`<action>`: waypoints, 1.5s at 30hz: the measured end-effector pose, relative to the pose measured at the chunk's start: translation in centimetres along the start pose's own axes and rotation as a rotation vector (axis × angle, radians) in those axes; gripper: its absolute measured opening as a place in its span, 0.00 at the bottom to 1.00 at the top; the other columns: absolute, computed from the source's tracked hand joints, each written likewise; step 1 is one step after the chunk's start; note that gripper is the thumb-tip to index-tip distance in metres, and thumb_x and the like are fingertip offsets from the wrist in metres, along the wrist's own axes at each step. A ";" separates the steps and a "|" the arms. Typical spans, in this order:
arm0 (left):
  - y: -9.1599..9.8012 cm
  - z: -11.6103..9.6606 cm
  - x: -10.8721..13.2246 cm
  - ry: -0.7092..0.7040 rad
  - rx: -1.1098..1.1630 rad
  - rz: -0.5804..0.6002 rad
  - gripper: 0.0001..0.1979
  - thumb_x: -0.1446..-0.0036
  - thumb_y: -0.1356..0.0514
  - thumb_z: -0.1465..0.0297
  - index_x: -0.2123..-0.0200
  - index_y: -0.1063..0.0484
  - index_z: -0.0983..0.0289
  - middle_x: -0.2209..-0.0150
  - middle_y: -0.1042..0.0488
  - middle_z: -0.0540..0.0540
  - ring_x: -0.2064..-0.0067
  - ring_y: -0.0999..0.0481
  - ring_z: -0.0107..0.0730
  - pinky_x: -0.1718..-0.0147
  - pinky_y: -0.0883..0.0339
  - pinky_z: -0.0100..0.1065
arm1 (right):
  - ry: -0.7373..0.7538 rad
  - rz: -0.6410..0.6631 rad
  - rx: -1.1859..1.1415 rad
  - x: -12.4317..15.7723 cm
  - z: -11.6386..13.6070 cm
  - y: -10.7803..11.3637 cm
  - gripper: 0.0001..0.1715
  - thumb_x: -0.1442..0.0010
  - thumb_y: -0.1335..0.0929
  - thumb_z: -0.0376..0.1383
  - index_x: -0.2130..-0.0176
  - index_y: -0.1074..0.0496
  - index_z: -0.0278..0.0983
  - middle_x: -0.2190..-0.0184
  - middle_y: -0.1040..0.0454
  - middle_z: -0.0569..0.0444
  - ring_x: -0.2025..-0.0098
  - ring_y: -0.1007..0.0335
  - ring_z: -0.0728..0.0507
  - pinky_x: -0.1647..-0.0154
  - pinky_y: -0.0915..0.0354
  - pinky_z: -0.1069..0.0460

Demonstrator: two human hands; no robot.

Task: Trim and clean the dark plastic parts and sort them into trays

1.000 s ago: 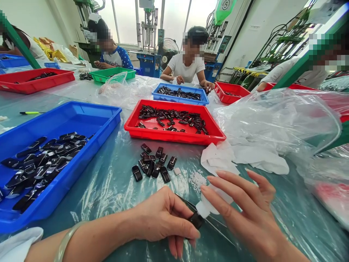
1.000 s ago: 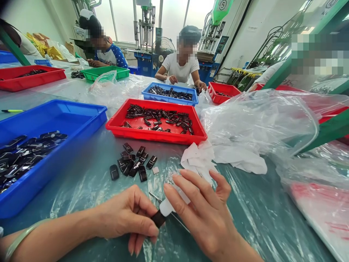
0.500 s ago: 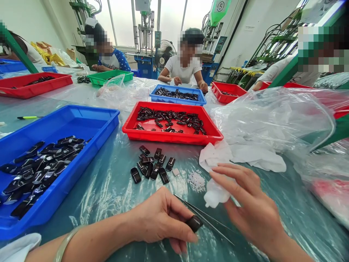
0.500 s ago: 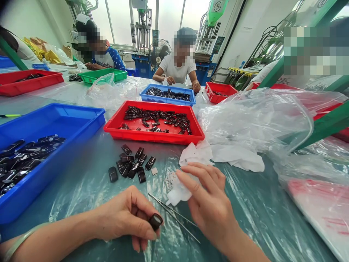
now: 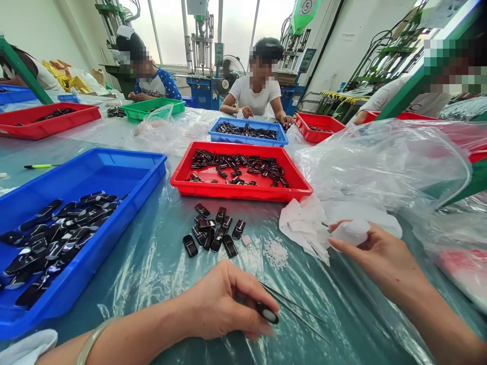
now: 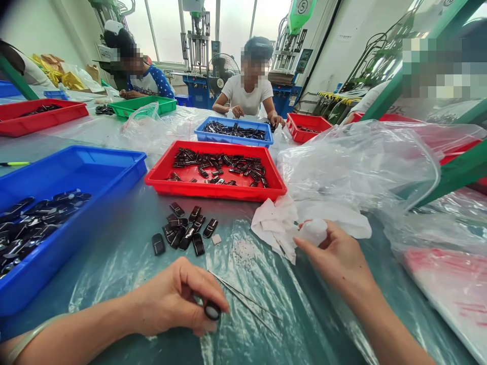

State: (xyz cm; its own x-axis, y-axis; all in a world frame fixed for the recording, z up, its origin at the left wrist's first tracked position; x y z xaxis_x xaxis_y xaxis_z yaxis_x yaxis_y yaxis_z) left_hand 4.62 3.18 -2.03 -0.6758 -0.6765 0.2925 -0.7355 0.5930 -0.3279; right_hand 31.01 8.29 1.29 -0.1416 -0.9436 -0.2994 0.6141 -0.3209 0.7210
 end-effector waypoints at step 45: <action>-0.5 0.4 0.2 0.208 0.036 0.070 0.09 0.60 0.34 0.70 0.75 0.24 0.70 0.84 0.32 0.48 0.84 0.34 0.19 0.83 0.37 0.21 | 0.863 -0.052 0.242 7.2 9.4 -1.9 0.19 0.43 0.40 0.22 0.57 0.31 0.39 0.61 0.27 0.50 0.54 0.34 0.43 0.53 0.43 0.44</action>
State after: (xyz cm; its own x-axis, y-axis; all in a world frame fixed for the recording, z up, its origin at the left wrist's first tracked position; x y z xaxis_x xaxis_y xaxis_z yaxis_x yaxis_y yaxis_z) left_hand 4.86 2.60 -2.23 -0.7233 -0.5273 0.4458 -0.6867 0.6170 -0.3844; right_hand 21.49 1.33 3.60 0.5277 -0.5689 -0.6308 0.4292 -0.4623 0.7759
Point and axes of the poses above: each hand's wrist, its own x-axis away from the middle knuckle, its own y-axis out of the back of the hand, z = x × y, the point moved 4 cm from there along -x, towards the middle knuckle
